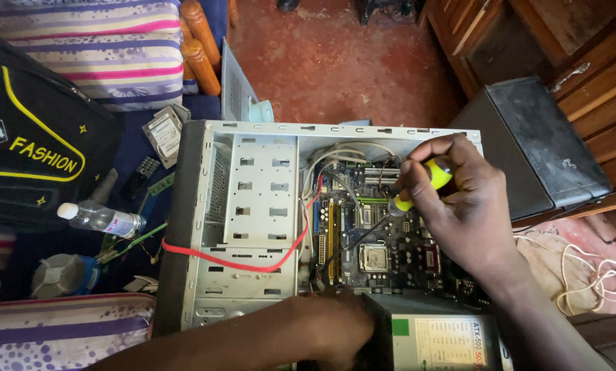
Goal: The person uses a yellow-handled screwdriver to work on the internal components of an open desktop computer tower. They manipulate wires and appear to be tightening or loosening screws on the motherboard and other parts inside the case.
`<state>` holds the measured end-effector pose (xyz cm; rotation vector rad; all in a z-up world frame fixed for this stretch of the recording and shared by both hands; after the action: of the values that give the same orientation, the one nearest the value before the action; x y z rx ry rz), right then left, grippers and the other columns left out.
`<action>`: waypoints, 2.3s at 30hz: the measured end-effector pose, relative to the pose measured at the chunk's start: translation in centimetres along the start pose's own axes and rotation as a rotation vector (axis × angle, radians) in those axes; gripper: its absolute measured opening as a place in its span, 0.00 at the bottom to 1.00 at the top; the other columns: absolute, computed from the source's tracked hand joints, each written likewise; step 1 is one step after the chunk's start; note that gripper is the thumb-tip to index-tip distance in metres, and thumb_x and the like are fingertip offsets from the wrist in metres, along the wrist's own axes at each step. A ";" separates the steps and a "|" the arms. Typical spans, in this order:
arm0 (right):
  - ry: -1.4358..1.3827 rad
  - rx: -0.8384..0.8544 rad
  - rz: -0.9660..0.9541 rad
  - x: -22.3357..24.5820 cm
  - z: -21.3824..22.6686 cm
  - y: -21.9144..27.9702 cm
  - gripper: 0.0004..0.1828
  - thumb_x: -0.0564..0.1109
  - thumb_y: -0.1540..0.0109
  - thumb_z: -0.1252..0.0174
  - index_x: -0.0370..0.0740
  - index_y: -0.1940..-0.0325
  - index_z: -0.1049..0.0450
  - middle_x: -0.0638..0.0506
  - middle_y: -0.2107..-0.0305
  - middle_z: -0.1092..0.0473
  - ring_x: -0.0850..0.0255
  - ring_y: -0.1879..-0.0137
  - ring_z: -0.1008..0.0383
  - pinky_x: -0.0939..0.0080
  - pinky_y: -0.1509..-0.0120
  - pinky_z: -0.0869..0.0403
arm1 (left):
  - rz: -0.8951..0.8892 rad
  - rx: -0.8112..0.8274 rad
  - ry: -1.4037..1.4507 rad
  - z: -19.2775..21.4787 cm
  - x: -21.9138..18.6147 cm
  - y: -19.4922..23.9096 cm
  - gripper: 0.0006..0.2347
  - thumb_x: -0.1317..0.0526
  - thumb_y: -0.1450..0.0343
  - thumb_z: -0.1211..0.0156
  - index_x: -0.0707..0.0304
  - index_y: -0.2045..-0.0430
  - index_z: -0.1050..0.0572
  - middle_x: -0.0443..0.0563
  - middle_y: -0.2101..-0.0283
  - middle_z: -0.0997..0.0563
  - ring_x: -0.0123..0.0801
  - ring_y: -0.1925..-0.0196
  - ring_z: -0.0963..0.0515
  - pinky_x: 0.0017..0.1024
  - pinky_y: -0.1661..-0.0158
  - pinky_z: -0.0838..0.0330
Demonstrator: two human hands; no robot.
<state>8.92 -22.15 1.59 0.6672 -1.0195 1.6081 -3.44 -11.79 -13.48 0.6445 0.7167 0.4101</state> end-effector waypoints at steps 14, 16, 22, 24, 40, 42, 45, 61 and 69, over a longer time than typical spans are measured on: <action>0.169 -0.143 0.160 3.0 1.5 0.8 0.05 0.40 0.26 0.44 0.35 0.53 0.32 0.52 0.71 0.26 0.68 0.68 0.26 0.70 0.63 0.31 | 0.104 -0.764 -0.399 10.5 5.0 6.4 0.25 0.65 0.43 0.29 0.56 0.50 0.26 0.68 0.32 0.34 0.56 0.24 0.43 0.57 0.26 0.62; 0.235 -0.183 0.163 3.4 1.9 0.9 0.05 0.40 0.26 0.43 0.36 0.51 0.31 0.52 0.71 0.24 0.68 0.68 0.24 0.70 0.63 0.30 | 0.179 -0.650 -0.282 11.3 6.3 6.2 0.18 0.59 0.32 0.33 0.57 0.48 0.25 0.54 0.57 0.15 0.45 0.36 0.27 0.63 0.25 0.66; 0.156 -0.207 0.153 3.8 2.7 1.5 0.04 0.37 0.24 0.46 0.33 0.52 0.33 0.49 0.69 0.27 0.67 0.67 0.25 0.71 0.64 0.30 | 0.455 -0.023 -0.242 9.1 3.8 6.7 0.10 0.57 0.24 0.42 0.52 0.77 0.20 0.44 0.72 0.18 0.32 0.51 0.17 0.58 0.24 0.85; 0.143 -0.155 0.143 3.9 2.4 1.7 0.04 0.38 0.26 0.46 0.33 0.53 0.33 0.49 0.69 0.27 0.66 0.67 0.23 0.70 0.65 0.28 | 0.428 0.132 -0.351 7.9 3.4 6.0 0.10 0.49 0.24 0.47 0.49 0.57 0.25 0.46 0.52 0.25 0.42 0.37 0.33 0.66 0.27 0.83; 0.158 0.352 0.344 3.0 -4.8 4.1 0.07 0.42 0.35 0.41 0.41 0.53 0.28 0.55 0.63 0.24 0.67 0.62 0.23 0.68 0.56 0.26 | 0.152 -0.050 -0.232 -1.2 -2.1 5.0 0.37 0.36 0.23 0.79 0.64 0.54 0.17 0.68 0.54 0.16 0.58 0.43 0.25 0.65 0.27 0.83; 0.167 0.367 0.352 3.5 -4.9 4.2 0.06 0.43 0.34 0.42 0.41 0.54 0.29 0.55 0.64 0.24 0.67 0.64 0.23 0.68 0.57 0.26 | 0.111 -0.237 -0.270 -3.4 -1.2 2.4 0.25 0.46 0.25 0.64 0.60 0.60 0.16 0.61 0.59 0.15 0.52 0.52 0.21 0.62 0.34 0.64; 0.179 0.375 0.346 3.7 -4.5 4.5 0.06 0.43 0.35 0.42 0.41 0.55 0.29 0.56 0.66 0.23 0.69 0.67 0.22 0.70 0.63 0.25 | 0.058 -0.600 -0.366 -3.8 -1.2 2.1 0.10 0.59 0.29 0.47 0.58 0.70 0.17 0.56 0.69 0.15 0.47 0.67 0.18 0.54 0.54 0.39; 0.249 0.281 0.327 1.8 -2.4 7.2 0.05 0.41 0.36 0.41 0.42 0.56 0.28 0.57 0.68 0.24 0.68 0.68 0.24 0.69 0.60 0.27 | 0.082 -0.655 -0.354 -3.0 -1.6 3.7 0.09 0.59 0.29 0.49 0.61 0.66 0.21 0.59 0.69 0.15 0.50 0.70 0.18 0.45 0.66 0.33; 0.273 0.283 0.331 1.4 -2.4 7.5 0.06 0.42 0.35 0.42 0.42 0.55 0.28 0.57 0.66 0.23 0.68 0.66 0.22 0.68 0.59 0.26 | 0.113 -0.604 -0.343 -3.1 -1.4 3.4 0.11 0.57 0.28 0.49 0.60 0.62 0.20 0.61 0.66 0.14 0.52 0.65 0.18 0.47 0.60 0.34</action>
<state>1.57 -19.83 -0.45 0.4612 -0.7325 2.0947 -7.02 -8.85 -12.38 0.1717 0.2045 0.5721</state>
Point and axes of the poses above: each hand's wrist, its own y-axis away from the middle knuckle, its own z-axis out of the back of the hand, x = y × z, the point moved 7 cm from there along -y, towards the middle knuckle
